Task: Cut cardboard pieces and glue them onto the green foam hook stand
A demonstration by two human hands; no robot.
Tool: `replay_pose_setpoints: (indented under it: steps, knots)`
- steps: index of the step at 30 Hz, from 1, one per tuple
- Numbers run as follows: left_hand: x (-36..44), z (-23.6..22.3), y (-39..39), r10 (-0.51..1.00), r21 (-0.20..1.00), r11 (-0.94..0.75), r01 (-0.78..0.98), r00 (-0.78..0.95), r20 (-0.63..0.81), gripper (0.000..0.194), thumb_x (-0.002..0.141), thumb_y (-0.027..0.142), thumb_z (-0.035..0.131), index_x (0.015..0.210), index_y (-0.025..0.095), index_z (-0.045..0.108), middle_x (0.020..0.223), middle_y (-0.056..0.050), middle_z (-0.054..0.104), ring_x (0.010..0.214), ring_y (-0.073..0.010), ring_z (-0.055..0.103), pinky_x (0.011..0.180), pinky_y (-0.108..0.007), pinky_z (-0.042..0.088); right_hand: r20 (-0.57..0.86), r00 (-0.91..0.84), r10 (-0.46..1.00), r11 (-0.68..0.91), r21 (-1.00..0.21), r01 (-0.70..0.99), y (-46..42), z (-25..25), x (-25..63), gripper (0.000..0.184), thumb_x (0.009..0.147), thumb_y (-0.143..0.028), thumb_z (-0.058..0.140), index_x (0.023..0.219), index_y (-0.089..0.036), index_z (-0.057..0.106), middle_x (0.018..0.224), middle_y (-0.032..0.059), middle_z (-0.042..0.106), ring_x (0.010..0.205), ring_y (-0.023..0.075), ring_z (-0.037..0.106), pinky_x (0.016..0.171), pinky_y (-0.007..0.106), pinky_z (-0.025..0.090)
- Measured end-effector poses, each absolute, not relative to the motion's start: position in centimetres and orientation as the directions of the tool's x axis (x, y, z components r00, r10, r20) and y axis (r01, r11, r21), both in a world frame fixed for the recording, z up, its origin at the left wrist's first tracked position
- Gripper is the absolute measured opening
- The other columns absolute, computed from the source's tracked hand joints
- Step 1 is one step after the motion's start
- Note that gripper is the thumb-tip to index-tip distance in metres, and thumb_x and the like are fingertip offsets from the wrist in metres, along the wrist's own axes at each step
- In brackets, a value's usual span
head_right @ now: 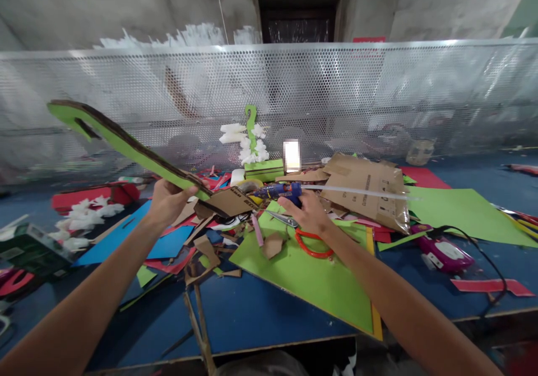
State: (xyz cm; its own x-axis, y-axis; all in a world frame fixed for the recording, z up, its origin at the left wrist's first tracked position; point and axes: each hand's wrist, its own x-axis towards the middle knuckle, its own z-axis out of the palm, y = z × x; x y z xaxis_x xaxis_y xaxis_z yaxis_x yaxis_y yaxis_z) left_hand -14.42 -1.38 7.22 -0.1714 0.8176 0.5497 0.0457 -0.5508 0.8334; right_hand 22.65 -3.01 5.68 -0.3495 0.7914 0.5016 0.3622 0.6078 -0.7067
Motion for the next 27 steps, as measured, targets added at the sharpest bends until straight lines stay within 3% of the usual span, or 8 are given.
replay_pose_setpoints:
  steps: [3, 10, 19, 27]
  knots:
    - [-14.56, 7.04, -1.36, 0.832, 0.842, -0.536, 0.068, -0.127, 0.54, 0.039, 0.055, 0.042, 0.1, 0.077, 0.019, 0.078, 0.079, -0.008, 0.08, 0.074, -0.0295, 0.077, 0.071, -0.039, 0.066, 0.489, -0.364, 0.793, 0.601, -0.727, 0.333, -2.98, 5.65, 22.71, 0.055, 0.098, -0.066, 0.054, 0.094, -0.015, 0.075, 0.064, 0.0029, 0.058, 0.063, 0.019, 0.053, 0.058, 0.029, 0.038]
    - [-14.55, 6.79, -1.47, 0.851, 0.851, -0.519, 0.083, -0.046, 0.524, 0.035, 0.062, 0.043, 0.097, 0.082, 0.02, 0.08, 0.084, -0.01, 0.081, 0.078, -0.0328, 0.078, 0.075, -0.043, 0.067, 0.539, -0.314, 0.782, 0.623, -0.685, 0.377, -3.11, 5.73, 22.35, 0.049, 0.099, -0.061, 0.054, 0.081, -0.018, 0.068, 0.069, 0.0039, 0.063, 0.066, 0.019, 0.057, 0.061, 0.029, 0.04]
    - [-14.46, 6.72, -1.38, 0.848, 0.848, -0.526, 0.062, -0.035, 0.529, 0.038, 0.064, 0.044, 0.097, 0.084, 0.018, 0.078, 0.085, -0.01, 0.081, 0.079, -0.03, 0.079, 0.077, -0.041, 0.065, 0.552, -0.276, 0.787, 0.616, -0.67, 0.414, -3.08, 5.65, 22.21, 0.051, 0.1, -0.061, 0.053, 0.074, -0.019, 0.066, 0.064, 0.0026, 0.061, 0.062, 0.018, 0.055, 0.06, 0.029, 0.038]
    - [-14.06, 7.29, -1.59, 0.852, 0.859, -0.512, 0.008, -0.125, 0.509, 0.045, 0.055, 0.045, 0.1, 0.08, 0.017, 0.074, 0.08, -0.006, 0.079, 0.073, -0.0264, 0.077, 0.071, -0.038, 0.064, 0.538, -0.287, 0.793, 0.608, -0.664, 0.434, -2.85, 5.58, 22.35, 0.052, 0.099, -0.062, 0.053, 0.071, -0.02, 0.063, 0.062, 0.0016, 0.058, 0.06, 0.0171, 0.052, 0.06, 0.029, 0.037]
